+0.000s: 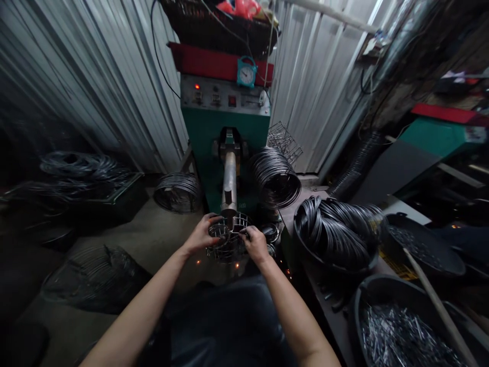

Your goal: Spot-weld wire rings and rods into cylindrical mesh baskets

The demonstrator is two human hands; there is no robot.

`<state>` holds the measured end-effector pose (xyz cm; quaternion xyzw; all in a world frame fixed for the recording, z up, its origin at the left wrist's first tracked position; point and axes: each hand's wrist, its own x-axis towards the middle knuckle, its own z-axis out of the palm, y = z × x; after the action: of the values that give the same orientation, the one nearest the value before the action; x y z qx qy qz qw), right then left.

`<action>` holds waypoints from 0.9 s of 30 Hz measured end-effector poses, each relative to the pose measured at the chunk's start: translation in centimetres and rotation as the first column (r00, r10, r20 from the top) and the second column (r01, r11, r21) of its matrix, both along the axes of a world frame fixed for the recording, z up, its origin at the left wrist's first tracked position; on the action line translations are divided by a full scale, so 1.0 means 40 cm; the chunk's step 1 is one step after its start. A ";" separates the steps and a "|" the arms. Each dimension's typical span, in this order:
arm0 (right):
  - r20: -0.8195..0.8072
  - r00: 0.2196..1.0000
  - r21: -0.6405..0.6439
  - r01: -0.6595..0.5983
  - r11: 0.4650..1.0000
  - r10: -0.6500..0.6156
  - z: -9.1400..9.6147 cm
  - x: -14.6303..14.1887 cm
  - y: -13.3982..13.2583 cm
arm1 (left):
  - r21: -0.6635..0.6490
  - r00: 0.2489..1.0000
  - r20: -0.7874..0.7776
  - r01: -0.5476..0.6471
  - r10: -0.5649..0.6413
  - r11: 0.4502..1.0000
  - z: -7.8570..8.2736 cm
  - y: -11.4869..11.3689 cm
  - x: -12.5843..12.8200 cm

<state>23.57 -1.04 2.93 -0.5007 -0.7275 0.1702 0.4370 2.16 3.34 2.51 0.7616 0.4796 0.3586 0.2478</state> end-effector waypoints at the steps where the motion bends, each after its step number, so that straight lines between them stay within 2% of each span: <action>1: 0.002 1.000 0.000 0.005 1.000 -0.005 0.002 -0.002 0.005 | -0.005 1.000 0.003 0.000 0.000 1.000 0.000 0.007 -0.001; 10: 0.000 0.999 -0.033 0.037 0.999 -0.037 0.013 -0.012 0.019 | -0.032 0.998 0.066 0.015 -0.013 0.999 -0.006 0.025 -0.003; 14: -0.122 0.979 -0.078 0.156 0.985 -0.165 0.008 0.008 -0.011 | -0.047 0.996 0.083 0.036 -0.032 0.998 -0.008 0.026 -0.001; 17: -0.217 0.938 -0.183 0.232 0.955 -0.269 -0.049 0.057 -0.095 | -0.068 0.996 0.083 0.035 -0.030 0.997 -0.009 0.027 0.001; 22: -0.242 0.907 -0.306 0.267 0.914 -0.345 -0.207 0.146 -0.276 | -0.043 0.995 0.089 0.055 -0.051 0.998 0.002 0.034 0.006; 24: -0.333 0.845 -0.388 0.282 0.878 -0.419 -0.238 0.171 -0.310 | -0.031 0.995 0.081 0.063 -0.060 0.998 0.004 0.036 -0.001; 27: -0.579 0.623 -0.526 0.208 0.824 -0.527 -0.229 0.199 -0.308 | -0.038 0.995 0.076 0.066 -0.063 0.997 -0.022 0.026 -0.030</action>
<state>31.53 -13.38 -6.24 -0.6180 -0.3305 0.4002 0.5905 0.98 4.38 1.63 0.7576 0.4522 0.3687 0.2925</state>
